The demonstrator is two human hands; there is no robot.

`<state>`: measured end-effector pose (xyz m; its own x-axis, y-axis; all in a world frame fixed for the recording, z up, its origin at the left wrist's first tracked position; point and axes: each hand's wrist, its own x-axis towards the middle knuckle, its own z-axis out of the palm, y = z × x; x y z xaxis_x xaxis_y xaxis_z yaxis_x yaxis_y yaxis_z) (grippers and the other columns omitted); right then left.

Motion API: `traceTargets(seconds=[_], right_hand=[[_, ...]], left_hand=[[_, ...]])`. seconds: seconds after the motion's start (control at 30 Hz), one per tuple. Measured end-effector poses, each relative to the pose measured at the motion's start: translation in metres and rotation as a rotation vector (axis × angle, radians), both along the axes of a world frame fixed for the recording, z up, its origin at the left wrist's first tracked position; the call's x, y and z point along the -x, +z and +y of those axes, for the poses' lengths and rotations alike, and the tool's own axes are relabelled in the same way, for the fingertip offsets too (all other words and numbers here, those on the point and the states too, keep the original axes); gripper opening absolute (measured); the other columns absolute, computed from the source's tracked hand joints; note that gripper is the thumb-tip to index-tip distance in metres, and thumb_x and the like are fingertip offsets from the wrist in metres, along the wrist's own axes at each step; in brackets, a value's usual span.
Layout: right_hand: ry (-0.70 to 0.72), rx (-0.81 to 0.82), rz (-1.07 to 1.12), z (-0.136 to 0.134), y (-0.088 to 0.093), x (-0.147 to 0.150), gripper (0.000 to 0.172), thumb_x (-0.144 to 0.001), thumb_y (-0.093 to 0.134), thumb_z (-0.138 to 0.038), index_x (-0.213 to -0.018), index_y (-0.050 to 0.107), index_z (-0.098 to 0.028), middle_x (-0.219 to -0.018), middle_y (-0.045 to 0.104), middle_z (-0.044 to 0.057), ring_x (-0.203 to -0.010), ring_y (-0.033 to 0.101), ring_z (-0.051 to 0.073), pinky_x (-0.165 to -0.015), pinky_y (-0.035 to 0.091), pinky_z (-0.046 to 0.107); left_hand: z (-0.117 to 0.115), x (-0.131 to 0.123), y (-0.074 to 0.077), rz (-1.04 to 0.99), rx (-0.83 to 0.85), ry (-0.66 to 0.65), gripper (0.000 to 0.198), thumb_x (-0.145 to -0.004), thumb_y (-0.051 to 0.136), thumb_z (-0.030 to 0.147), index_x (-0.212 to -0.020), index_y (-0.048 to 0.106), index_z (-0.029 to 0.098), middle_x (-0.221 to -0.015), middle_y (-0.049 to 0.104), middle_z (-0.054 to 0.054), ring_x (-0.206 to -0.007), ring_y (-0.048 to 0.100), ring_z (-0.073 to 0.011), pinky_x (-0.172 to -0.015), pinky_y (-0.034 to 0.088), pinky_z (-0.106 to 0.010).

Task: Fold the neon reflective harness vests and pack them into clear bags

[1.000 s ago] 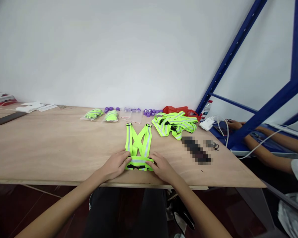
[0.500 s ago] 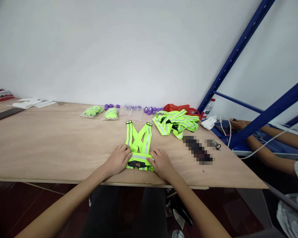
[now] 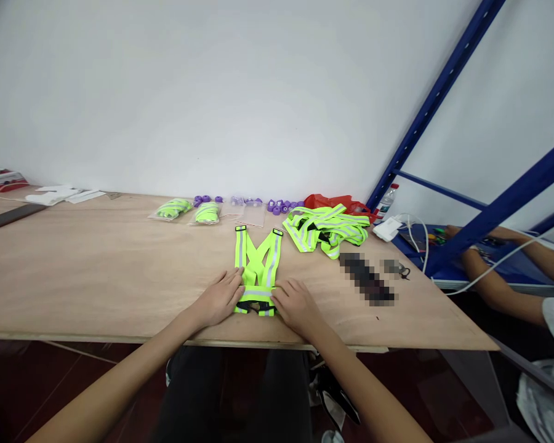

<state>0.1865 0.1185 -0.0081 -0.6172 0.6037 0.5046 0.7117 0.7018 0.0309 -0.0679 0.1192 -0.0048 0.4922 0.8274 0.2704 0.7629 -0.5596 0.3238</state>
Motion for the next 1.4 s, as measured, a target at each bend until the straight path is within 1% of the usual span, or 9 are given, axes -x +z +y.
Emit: traceTargets(seconds=[0.1, 0.27, 0.53, 0.67, 0.8, 0.93, 1.1, 1.23, 1.4], right_hand=[[0.031, -0.030, -0.033, -0.007, 0.004, -0.003, 0.022, -0.100, 0.047, -0.023, -0.099, 0.068, -0.020, -0.105, 0.072, 0.009, -0.098, 0.063, 0.023, -0.082, 0.049, 0.037], [0.131, 0.049, -0.035, -0.017, 0.004, -0.009, 0.032, -0.100, 0.046, -0.023, -0.127, 0.061, -0.016, -0.133, 0.065, 0.012, -0.129, 0.055, 0.024, -0.101, 0.051, 0.041], [0.136, 0.140, -0.078, -0.033, 0.002, -0.011, 0.040, -0.099, 0.049, -0.027, -0.137, 0.054, -0.017, -0.137, 0.062, 0.012, -0.128, 0.058, 0.024, -0.105, 0.052, 0.042], [0.158, 0.227, -0.102, -0.054, 0.016, -0.012, 0.053, -0.097, 0.051, -0.025, -0.148, 0.043, -0.016, -0.149, 0.051, 0.014, -0.139, 0.045, 0.026, -0.113, 0.044, 0.046], [0.190, 0.282, -0.117, -0.065, 0.019, -0.015, 0.058, -0.096, 0.044, -0.014, -0.153, 0.034, -0.013, -0.156, 0.040, 0.015, -0.144, 0.037, 0.026, -0.116, 0.039, 0.046], [0.251, 0.224, -0.067, -0.062, 0.006, -0.021, 0.056, -0.100, 0.043, -0.016, -0.154, 0.032, -0.016, -0.146, 0.054, 0.012, -0.138, 0.047, 0.023, -0.113, 0.044, 0.042], [0.289, 0.058, 0.033, -0.059, 0.000, -0.022, 0.047, -0.100, 0.051, -0.020, -0.146, 0.046, -0.021, -0.126, 0.070, 0.008, -0.123, 0.061, 0.021, -0.107, 0.049, 0.039], [0.265, 0.003, 0.043, -0.063, -0.003, -0.011, 0.036, -0.096, 0.058, -0.024, -0.131, 0.060, -0.017, -0.115, 0.071, 0.012, -0.114, 0.063, 0.023, -0.098, 0.054, 0.038], [0.213, -0.077, 0.061, -0.066, -0.012, 0.003, 0.034, -0.095, 0.060, -0.033, -0.125, 0.063, -0.019, -0.104, 0.067, 0.012, -0.104, 0.062, 0.025, -0.097, 0.052, 0.043]], left_hand=[[-0.002, 0.000, 0.005, -0.041, -0.006, -0.025, 0.026, -0.104, 0.031, 0.027, -0.120, 0.050, 0.020, -0.138, 0.057, -0.014, -0.132, 0.051, -0.0258, -0.109, 0.039, -0.053], [-0.005, -0.001, 0.011, -0.067, -0.084, -0.049, 0.015, -0.100, 0.045, 0.028, -0.100, 0.057, 0.020, -0.128, 0.058, -0.012, -0.117, 0.058, -0.0265, -0.098, 0.049, -0.044], [-0.009, 0.001, 0.006, -0.031, -0.167, -0.093, 0.021, -0.101, 0.047, 0.028, -0.101, 0.065, 0.019, -0.102, 0.072, -0.008, -0.096, 0.068, -0.0239, -0.088, 0.055, -0.038], [-0.024, 0.007, 0.008, -0.024, -0.098, -0.087, 0.027, -0.104, 0.040, 0.030, -0.107, 0.064, 0.019, -0.105, 0.073, -0.009, -0.093, 0.071, -0.0237, -0.081, 0.057, -0.036], [-0.042, 0.019, 0.015, -0.032, -0.019, -0.176, 0.032, -0.102, 0.046, 0.041, -0.123, 0.057, 0.021, -0.126, 0.068, -0.011, -0.115, 0.065, -0.0260, -0.097, 0.054, -0.039], [-0.052, 0.028, 0.014, -0.041, -0.009, -0.273, 0.055, -0.091, 0.062, 0.052, -0.134, 0.049, 0.021, -0.138, 0.059, -0.015, -0.130, 0.054, -0.0290, -0.108, 0.047, -0.043], [-0.058, 0.027, 0.004, -0.028, -0.063, -0.266, 0.047, -0.094, 0.061, 0.041, -0.133, 0.047, 0.018, -0.138, 0.058, -0.017, -0.132, 0.053, -0.0283, -0.110, 0.047, -0.044], [-0.063, 0.027, 0.000, 0.001, -0.089, -0.250, 0.045, -0.095, 0.059, 0.039, -0.133, 0.048, 0.018, -0.136, 0.060, -0.017, -0.129, 0.055, -0.0294, -0.106, 0.050, -0.046], [-0.068, 0.030, -0.006, -0.004, -0.121, -0.249, 0.045, -0.094, 0.059, 0.028, -0.136, 0.047, 0.018, -0.137, 0.059, -0.016, -0.128, 0.056, -0.0298, -0.104, 0.052, -0.046]])
